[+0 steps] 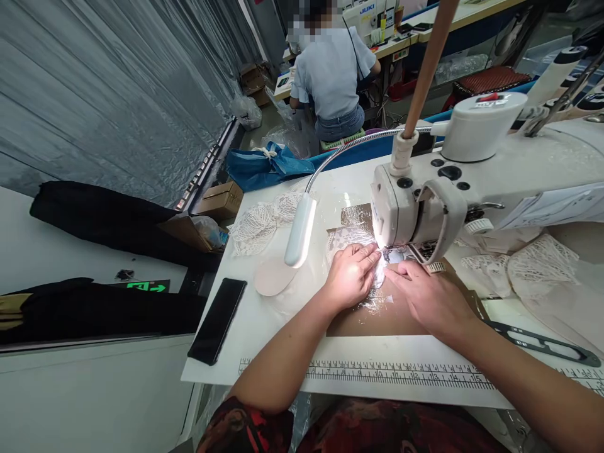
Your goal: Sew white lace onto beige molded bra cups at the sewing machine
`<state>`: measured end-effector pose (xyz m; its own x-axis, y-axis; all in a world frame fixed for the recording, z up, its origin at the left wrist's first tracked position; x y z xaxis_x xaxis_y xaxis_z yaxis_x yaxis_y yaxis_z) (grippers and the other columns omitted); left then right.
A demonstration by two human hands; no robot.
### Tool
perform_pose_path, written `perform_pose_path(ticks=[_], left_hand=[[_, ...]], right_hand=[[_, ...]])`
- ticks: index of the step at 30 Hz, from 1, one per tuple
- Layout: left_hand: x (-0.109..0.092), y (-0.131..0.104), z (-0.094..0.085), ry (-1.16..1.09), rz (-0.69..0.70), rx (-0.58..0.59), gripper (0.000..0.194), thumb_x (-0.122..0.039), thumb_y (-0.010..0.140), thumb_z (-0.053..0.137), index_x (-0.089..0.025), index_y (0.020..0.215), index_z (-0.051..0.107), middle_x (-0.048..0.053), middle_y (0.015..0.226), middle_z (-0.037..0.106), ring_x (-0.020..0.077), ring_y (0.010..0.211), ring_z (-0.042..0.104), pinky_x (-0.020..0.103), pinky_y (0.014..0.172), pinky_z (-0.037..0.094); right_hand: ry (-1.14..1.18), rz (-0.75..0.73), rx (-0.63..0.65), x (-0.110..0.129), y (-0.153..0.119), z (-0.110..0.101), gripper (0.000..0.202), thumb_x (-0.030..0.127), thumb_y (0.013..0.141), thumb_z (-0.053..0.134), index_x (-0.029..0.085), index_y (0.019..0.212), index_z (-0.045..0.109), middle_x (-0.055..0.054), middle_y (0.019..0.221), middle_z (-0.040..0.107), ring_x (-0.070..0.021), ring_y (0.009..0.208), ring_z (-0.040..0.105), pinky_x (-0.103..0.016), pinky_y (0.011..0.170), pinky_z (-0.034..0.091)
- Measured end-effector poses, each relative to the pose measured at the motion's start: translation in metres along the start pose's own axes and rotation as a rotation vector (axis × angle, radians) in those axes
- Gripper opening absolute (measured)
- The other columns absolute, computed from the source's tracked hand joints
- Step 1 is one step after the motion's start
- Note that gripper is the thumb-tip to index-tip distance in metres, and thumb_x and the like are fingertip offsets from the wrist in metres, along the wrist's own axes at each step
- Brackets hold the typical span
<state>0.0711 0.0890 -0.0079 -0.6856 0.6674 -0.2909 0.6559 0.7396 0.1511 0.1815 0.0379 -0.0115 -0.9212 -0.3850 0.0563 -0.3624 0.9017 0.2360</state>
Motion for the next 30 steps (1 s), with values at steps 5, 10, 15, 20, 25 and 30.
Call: perform_pose_path(ticks=[5,10,15,20,25,30], left_hand=[[0.005,-0.004,0.0,0.066,-0.131,-0.004,0.041,-0.029,0.094,0.043,-0.024,0.132,0.059,0.009,0.146,0.049,0.036,0.134,0.039,0.056,0.106,0.035],[0.015,-0.014,-0.007,-0.052,-0.235,0.096,0.043,-0.026,0.09,0.048,-0.025,0.131,0.06,0.005,0.15,0.045,0.0399,0.144,0.026,0.068,0.113,0.019],[-0.028,-0.047,-0.01,-0.45,0.12,0.371,0.029,-0.02,0.082,0.059,-0.026,0.108,0.072,0.002,0.139,0.057,0.0313,0.144,0.033,0.061,0.119,0.014],[-0.04,-0.059,-0.034,-0.568,0.099,0.03,0.032,-0.026,0.089,0.055,-0.018,0.117,0.067,0.011,0.132,0.061,0.0236,0.128,0.054,0.04,0.111,0.042],[-0.041,-0.041,-0.014,-0.217,0.089,0.056,0.036,-0.031,0.091,0.054,-0.012,0.121,0.063,0.016,0.133,0.059,0.0292,0.127,0.053,0.047,0.109,0.044],[-0.042,-0.026,-0.001,-0.084,0.138,0.12,0.041,-0.033,0.09,0.055,-0.01,0.123,0.06,0.016,0.135,0.058,0.0303,0.124,0.054,0.046,0.105,0.047]], right_hand=[[0.038,-0.018,-0.052,0.001,-0.003,-0.004,0.048,0.002,0.08,0.046,0.022,0.115,0.069,-0.003,0.091,0.068,-0.0163,0.064,0.057,-0.03,0.053,0.04],[0.238,-0.089,-0.185,0.002,-0.007,-0.016,0.04,0.004,0.086,0.042,0.017,0.113,0.068,-0.006,0.1,0.071,-0.0176,0.08,0.066,-0.029,0.065,0.049],[0.439,-0.141,-0.276,-0.004,-0.013,-0.023,0.028,0.017,0.094,0.046,0.014,0.112,0.067,-0.008,0.105,0.072,-0.0186,0.092,0.067,-0.03,0.078,0.053],[0.468,-0.128,-0.304,-0.008,-0.014,-0.027,0.025,0.017,0.094,0.046,0.016,0.104,0.068,-0.006,0.098,0.073,-0.0186,0.093,0.067,-0.031,0.081,0.052],[0.356,-0.125,-0.186,-0.004,-0.01,-0.021,0.032,0.012,0.09,0.042,0.015,0.111,0.067,-0.007,0.105,0.071,-0.0181,0.094,0.064,-0.03,0.079,0.049],[0.093,-0.062,0.008,-0.003,-0.006,-0.006,0.031,0.013,0.09,0.044,0.019,0.105,0.071,-0.007,0.086,0.066,-0.0203,0.075,0.057,-0.032,0.062,0.038]])
Point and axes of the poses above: each hand's wrist, its own y-axis towards the middle knuckle, its own z-axis out of the palm, x = y × z, the point moved 8 cm from there along y, towards the middle knuckle
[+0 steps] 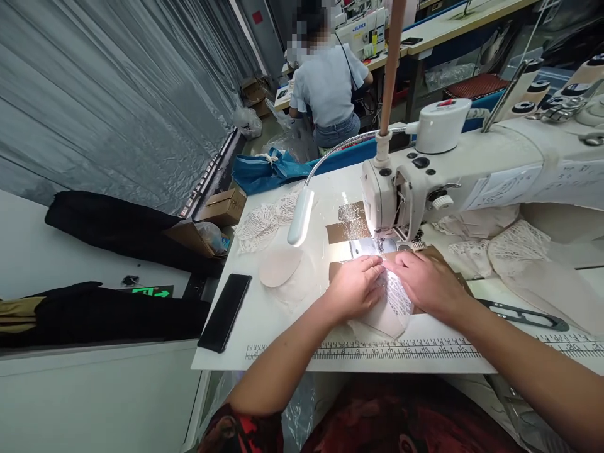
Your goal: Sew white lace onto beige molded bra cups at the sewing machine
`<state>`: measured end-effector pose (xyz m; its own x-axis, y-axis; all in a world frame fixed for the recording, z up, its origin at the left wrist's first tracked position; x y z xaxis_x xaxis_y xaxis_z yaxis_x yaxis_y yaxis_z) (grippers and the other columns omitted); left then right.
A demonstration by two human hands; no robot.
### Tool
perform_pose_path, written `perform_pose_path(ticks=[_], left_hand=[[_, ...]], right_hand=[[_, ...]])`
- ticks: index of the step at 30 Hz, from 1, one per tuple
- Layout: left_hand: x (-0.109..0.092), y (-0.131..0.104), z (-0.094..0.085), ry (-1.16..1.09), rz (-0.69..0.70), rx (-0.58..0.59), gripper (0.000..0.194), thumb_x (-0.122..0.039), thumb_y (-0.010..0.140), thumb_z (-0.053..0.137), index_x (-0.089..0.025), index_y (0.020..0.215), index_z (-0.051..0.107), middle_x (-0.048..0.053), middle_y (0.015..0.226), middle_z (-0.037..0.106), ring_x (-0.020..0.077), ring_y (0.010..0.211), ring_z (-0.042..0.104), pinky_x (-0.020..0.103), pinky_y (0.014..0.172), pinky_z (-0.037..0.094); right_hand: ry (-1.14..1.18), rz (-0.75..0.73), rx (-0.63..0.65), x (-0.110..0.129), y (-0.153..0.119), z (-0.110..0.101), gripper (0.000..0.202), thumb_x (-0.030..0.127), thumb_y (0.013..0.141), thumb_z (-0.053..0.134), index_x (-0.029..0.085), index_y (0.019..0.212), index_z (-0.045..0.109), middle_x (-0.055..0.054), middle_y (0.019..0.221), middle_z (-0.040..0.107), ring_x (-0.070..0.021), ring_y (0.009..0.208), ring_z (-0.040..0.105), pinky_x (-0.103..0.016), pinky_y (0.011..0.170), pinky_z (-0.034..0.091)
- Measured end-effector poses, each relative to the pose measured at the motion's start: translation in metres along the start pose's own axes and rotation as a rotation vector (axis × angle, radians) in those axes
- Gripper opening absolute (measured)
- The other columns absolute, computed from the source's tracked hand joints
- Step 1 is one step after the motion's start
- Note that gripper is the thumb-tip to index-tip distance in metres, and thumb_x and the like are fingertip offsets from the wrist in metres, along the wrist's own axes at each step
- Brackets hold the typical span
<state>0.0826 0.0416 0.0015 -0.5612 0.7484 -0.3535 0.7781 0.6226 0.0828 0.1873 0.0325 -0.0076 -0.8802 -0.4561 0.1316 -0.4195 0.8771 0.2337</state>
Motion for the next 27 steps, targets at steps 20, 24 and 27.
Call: perform_pose_path(ticks=[20,24,27], left_hand=[[0.029,0.015,-0.005,0.107,0.052,0.148,0.054,-0.034,0.088,0.052,-0.011,0.137,0.051,0.016,0.149,0.045,0.0302,0.134,0.046,0.047,0.109,0.04],[0.03,0.012,-0.006,0.083,0.12,0.147,0.054,-0.023,0.083,0.052,-0.011,0.135,0.052,0.018,0.147,0.045,0.0312,0.135,0.044,0.049,0.11,0.04],[0.023,0.004,-0.017,0.035,0.105,0.041,0.045,-0.015,0.082,0.049,-0.013,0.126,0.059,0.017,0.14,0.052,0.0298,0.13,0.048,0.047,0.106,0.043]], right_hand=[[-0.031,0.046,-0.063,0.001,0.004,-0.003,0.035,0.007,0.087,0.045,0.017,0.107,0.072,-0.006,0.079,0.065,-0.0179,0.066,0.05,-0.034,0.06,0.029],[0.033,0.024,-0.074,-0.003,0.003,-0.002,0.033,0.013,0.092,0.042,0.019,0.096,0.074,-0.004,0.073,0.063,-0.0165,0.064,0.052,-0.031,0.061,0.034],[0.094,0.04,-0.101,-0.011,0.0,-0.001,0.036,0.012,0.091,0.039,0.018,0.096,0.074,-0.005,0.081,0.068,-0.0156,0.072,0.059,-0.028,0.067,0.041]])
Point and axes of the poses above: each hand's wrist, its own y-axis towards the middle knuckle, its own z-axis out of the palm, x = y × z, the point moved 8 cm from there along y, towards the middle knuckle
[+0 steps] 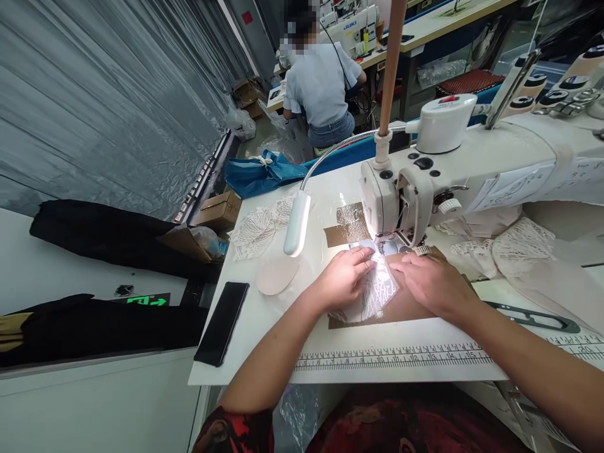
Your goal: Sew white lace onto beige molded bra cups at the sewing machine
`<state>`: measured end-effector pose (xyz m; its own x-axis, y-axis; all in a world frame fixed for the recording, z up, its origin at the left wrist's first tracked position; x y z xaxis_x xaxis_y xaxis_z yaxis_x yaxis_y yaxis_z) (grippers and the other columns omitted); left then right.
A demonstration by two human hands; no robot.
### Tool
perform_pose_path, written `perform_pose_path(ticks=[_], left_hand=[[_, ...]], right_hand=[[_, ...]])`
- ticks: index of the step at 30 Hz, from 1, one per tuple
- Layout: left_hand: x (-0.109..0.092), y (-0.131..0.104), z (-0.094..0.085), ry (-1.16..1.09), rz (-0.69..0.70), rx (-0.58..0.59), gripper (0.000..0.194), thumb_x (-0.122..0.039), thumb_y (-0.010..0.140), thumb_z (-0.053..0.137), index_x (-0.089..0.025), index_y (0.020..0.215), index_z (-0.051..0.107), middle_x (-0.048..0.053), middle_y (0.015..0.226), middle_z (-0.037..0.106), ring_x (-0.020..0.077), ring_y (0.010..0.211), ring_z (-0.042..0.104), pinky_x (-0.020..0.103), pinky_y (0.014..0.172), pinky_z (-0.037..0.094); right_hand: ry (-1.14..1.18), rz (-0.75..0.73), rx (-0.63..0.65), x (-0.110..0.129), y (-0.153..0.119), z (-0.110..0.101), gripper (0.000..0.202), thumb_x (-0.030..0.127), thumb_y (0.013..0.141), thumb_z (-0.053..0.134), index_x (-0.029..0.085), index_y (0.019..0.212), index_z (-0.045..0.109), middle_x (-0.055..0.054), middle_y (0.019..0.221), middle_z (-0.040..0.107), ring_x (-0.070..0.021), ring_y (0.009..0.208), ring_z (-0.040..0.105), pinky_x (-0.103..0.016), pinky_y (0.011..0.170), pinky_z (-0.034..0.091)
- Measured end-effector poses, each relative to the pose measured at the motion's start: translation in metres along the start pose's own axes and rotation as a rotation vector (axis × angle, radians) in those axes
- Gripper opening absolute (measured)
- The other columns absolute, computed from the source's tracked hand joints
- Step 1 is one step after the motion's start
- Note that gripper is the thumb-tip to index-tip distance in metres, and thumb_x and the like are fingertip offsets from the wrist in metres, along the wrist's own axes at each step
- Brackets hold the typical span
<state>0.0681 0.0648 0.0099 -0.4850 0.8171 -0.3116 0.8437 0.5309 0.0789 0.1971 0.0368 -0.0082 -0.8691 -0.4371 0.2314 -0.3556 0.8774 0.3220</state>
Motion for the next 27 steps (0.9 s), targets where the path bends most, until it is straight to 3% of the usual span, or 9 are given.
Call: perform_pose_path(ticks=[2,5,9,15,20,23,27], left_hand=[[-0.009,-0.004,-0.006,-0.04,-0.023,-0.069,0.039,-0.019,0.084,0.051,-0.015,0.121,0.061,0.015,0.13,0.059,0.0273,0.119,0.055,0.043,0.1,0.047],[-0.02,-0.006,0.0,-0.016,-0.077,-0.071,0.026,-0.031,0.087,0.055,-0.015,0.105,0.066,0.01,0.103,0.066,0.0239,0.093,0.061,0.039,0.084,0.051],[-0.017,-0.004,0.01,0.046,-0.144,-0.09,0.027,-0.024,0.093,0.043,-0.017,0.079,0.064,0.007,0.08,0.063,0.0196,0.076,0.057,0.034,0.07,0.047],[-0.008,-0.01,0.005,-0.204,-0.175,-0.148,0.018,-0.022,0.091,0.044,-0.019,0.08,0.058,0.005,0.08,0.064,0.0182,0.077,0.058,0.032,0.074,0.047],[0.001,-0.015,-0.001,-0.327,-0.222,-0.203,0.016,-0.023,0.092,0.043,-0.018,0.083,0.055,0.005,0.082,0.063,0.0183,0.079,0.058,0.031,0.074,0.049],[-0.001,-0.017,-0.003,-0.318,-0.138,-0.217,0.012,-0.022,0.09,0.046,-0.017,0.091,0.057,0.008,0.096,0.066,0.0204,0.091,0.06,0.034,0.083,0.049],[-0.014,-0.019,0.002,-0.188,0.009,-0.141,0.021,-0.017,0.088,0.046,-0.017,0.101,0.062,0.009,0.106,0.066,0.0225,0.098,0.06,0.037,0.088,0.048]], right_hand=[[0.028,0.029,-0.022,-0.006,-0.002,0.0,0.037,0.01,0.088,0.039,0.017,0.103,0.072,-0.006,0.091,0.071,-0.0159,0.08,0.062,-0.027,0.07,0.045],[0.049,0.056,-0.029,-0.01,-0.005,0.001,0.036,0.011,0.087,0.041,0.017,0.104,0.072,-0.007,0.097,0.072,-0.0176,0.084,0.064,-0.028,0.071,0.048],[0.067,0.062,-0.023,-0.012,-0.006,0.002,0.035,0.01,0.085,0.043,0.018,0.103,0.073,-0.007,0.098,0.073,-0.0189,0.086,0.065,-0.03,0.07,0.05],[0.126,0.027,-0.025,-0.007,-0.005,-0.002,0.034,0.011,0.086,0.044,0.018,0.105,0.071,-0.006,0.098,0.072,-0.0189,0.092,0.065,-0.03,0.077,0.051],[0.23,-0.191,0.038,0.013,-0.008,-0.005,0.034,0.011,0.089,0.043,0.018,0.11,0.068,-0.006,0.088,0.069,-0.0174,0.082,0.061,-0.03,0.071,0.046],[0.137,-0.295,0.113,0.023,-0.016,-0.005,0.03,0.009,0.087,0.045,0.019,0.101,0.07,-0.006,0.085,0.066,-0.0188,0.08,0.057,-0.031,0.07,0.042],[0.035,-0.306,0.201,0.027,-0.027,-0.004,0.033,0.003,0.082,0.046,0.018,0.101,0.069,-0.008,0.089,0.065,-0.0205,0.082,0.055,-0.031,0.07,0.04]])
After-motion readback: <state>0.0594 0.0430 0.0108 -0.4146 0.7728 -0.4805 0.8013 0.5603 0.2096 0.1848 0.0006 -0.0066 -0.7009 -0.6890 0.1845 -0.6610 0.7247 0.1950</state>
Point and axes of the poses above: each hand's wrist, its own y-axis towards the middle knuckle, its own z-axis out of the palm, x = y × z, the point moved 8 cm from there along y, towards the middle knuckle
